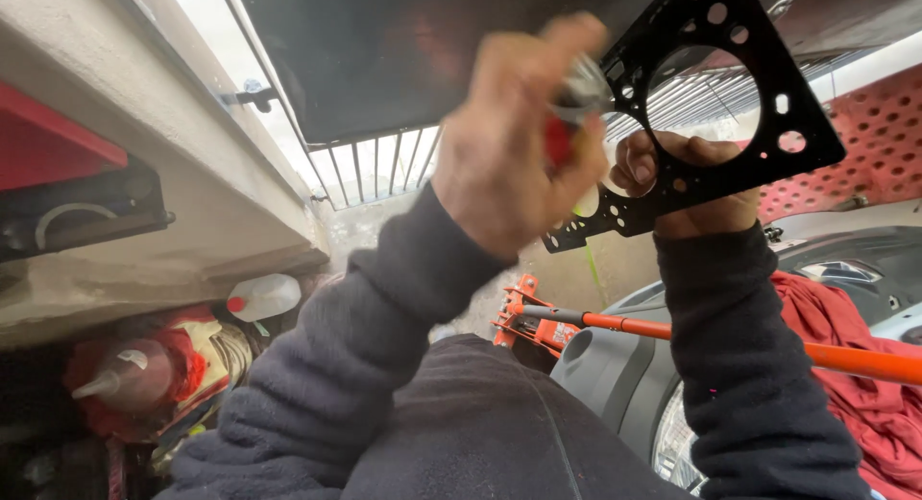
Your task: Applying a spray lubricant or cleaner to an engine head gasket in an auto repair setting.
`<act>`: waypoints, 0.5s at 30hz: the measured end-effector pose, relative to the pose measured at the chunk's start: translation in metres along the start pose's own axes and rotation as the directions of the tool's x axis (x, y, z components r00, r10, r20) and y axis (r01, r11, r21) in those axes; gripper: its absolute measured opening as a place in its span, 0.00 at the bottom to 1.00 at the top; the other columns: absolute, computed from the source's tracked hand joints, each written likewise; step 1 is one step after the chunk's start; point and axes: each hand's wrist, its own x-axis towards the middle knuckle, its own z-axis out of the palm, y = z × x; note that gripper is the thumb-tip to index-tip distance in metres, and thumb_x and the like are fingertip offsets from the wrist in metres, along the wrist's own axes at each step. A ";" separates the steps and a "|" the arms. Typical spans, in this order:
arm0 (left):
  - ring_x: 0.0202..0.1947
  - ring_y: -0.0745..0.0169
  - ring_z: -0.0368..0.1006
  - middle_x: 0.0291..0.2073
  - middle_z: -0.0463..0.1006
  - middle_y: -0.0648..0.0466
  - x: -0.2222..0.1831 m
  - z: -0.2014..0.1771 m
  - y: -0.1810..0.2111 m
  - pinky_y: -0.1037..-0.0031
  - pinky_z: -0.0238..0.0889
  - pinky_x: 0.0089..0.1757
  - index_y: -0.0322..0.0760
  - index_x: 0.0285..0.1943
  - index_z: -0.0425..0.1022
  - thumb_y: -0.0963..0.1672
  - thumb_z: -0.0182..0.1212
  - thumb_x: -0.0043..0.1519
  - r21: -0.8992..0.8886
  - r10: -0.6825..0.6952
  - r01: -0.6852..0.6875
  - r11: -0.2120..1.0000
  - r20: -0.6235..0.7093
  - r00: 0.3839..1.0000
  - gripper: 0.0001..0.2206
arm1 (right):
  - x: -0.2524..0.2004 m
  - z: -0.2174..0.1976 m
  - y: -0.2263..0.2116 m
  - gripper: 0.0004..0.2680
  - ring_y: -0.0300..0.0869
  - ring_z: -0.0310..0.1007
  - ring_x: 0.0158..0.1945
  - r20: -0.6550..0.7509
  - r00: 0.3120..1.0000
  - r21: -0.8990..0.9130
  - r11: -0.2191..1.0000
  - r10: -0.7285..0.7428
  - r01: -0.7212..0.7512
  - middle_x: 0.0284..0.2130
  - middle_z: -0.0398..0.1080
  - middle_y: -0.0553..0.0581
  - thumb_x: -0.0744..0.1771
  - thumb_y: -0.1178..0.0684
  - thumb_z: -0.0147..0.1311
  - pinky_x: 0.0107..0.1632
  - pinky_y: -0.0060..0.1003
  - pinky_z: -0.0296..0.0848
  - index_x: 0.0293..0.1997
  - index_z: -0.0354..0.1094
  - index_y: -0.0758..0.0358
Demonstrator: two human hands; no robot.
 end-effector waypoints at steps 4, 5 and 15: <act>0.54 0.50 0.75 0.59 0.68 0.46 -0.022 0.002 0.049 0.71 0.78 0.51 0.48 0.73 0.53 0.38 0.60 0.68 -0.126 0.261 -0.243 0.962 0.151 0.953 0.27 | 0.004 -0.004 -0.005 0.19 0.41 0.56 0.37 0.037 0.999 0.002 1.000 0.029 -0.029 0.34 0.65 0.55 0.69 0.41 0.56 0.46 0.33 0.56 0.49 0.68 0.74; 0.51 0.51 0.75 0.58 0.68 0.44 -0.029 0.001 0.059 0.71 0.77 0.49 0.51 0.73 0.54 0.38 0.62 0.69 -0.130 0.248 -0.224 0.966 0.211 0.946 0.27 | 0.004 -0.004 -0.006 0.19 0.41 0.56 0.38 0.064 0.996 0.008 0.998 0.055 -0.055 0.34 0.65 0.54 0.69 0.40 0.56 0.48 0.33 0.57 0.51 0.67 0.73; 0.41 0.57 0.77 0.52 0.68 0.46 -0.015 0.004 0.024 0.70 0.76 0.39 0.56 0.74 0.56 0.40 0.71 0.65 0.022 0.209 -0.216 0.976 0.184 0.960 0.32 | 0.006 0.000 -0.003 0.19 0.42 0.59 0.40 0.059 0.998 0.008 1.000 0.014 -0.014 0.33 0.67 0.55 0.68 0.41 0.56 0.48 0.33 0.59 0.50 0.70 0.73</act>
